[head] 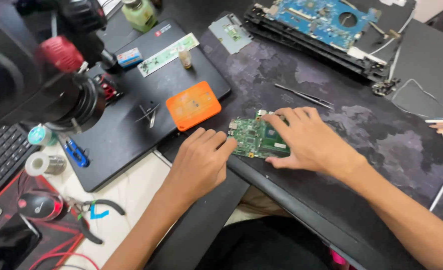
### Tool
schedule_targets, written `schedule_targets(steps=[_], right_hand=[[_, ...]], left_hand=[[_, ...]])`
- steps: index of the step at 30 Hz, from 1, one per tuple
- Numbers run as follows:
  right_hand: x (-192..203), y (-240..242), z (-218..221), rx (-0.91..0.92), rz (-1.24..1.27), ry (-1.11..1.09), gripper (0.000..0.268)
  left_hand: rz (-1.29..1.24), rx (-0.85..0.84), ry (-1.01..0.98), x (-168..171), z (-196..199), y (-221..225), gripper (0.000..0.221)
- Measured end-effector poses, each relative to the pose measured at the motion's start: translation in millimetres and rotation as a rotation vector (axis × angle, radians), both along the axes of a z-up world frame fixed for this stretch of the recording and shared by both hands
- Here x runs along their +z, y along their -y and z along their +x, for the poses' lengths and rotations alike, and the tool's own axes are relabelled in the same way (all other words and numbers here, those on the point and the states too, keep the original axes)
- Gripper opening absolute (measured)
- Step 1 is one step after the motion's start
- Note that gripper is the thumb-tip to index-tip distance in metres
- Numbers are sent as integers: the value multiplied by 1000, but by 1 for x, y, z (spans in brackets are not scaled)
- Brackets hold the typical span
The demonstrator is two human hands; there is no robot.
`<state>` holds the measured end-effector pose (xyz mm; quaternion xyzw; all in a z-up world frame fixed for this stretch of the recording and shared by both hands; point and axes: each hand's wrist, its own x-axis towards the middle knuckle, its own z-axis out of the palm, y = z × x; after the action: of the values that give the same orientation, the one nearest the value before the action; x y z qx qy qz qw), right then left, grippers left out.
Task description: The person tests a disassembled laptop motherboard with a multimeter, then routes a thin antenna cable through the hinge area of a red laptop bottom cover using tweezers, threading the wire along the edge and adjusting it into place.
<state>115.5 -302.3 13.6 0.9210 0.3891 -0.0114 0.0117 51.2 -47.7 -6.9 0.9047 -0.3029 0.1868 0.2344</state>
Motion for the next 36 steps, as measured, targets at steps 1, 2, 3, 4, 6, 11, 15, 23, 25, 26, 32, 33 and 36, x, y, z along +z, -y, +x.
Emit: schedule_targets(steps=[1,2,3,4,6,11,15,23,25,26,32,33,36], right_hand=[[-1,0,-1,-22,2,10,90],[-2,0,-2,3,21,41,90],[-4,-1,-4,33,41,65,90],[-6,1,-4,16,43,68,90],[-10,2,-2,48,100,85,90],[-8,12,13,-7,119,100,87],[-12,17,27,-81,168,116,85],[-22,13,43,-213,172,222,84],[-18,4,46,-211,183,261,84],[-16,-1,50,-279,167,202,80],[-21,-31,75,-330,245,183,70],[-21,-38,81,-340,275,211,69],[-24,-62,100,-423,355,229,67]], left_hand=[[2,-22,10,-5,10,11,21],[-50,-34,79,-10,19,21,21],[-102,-41,139,-15,26,31,21],[-101,-59,141,-22,32,37,21],[-169,14,157,-36,43,49,26],[-301,16,269,-52,41,57,32],[-294,22,302,-58,35,54,35],[-378,-46,169,-71,35,62,34],[-390,-75,160,-70,36,62,33],[-396,-89,166,-68,36,62,33],[-570,-38,58,-62,37,58,21],[-645,3,8,-61,39,56,18],[-718,20,-22,-61,41,56,17]])
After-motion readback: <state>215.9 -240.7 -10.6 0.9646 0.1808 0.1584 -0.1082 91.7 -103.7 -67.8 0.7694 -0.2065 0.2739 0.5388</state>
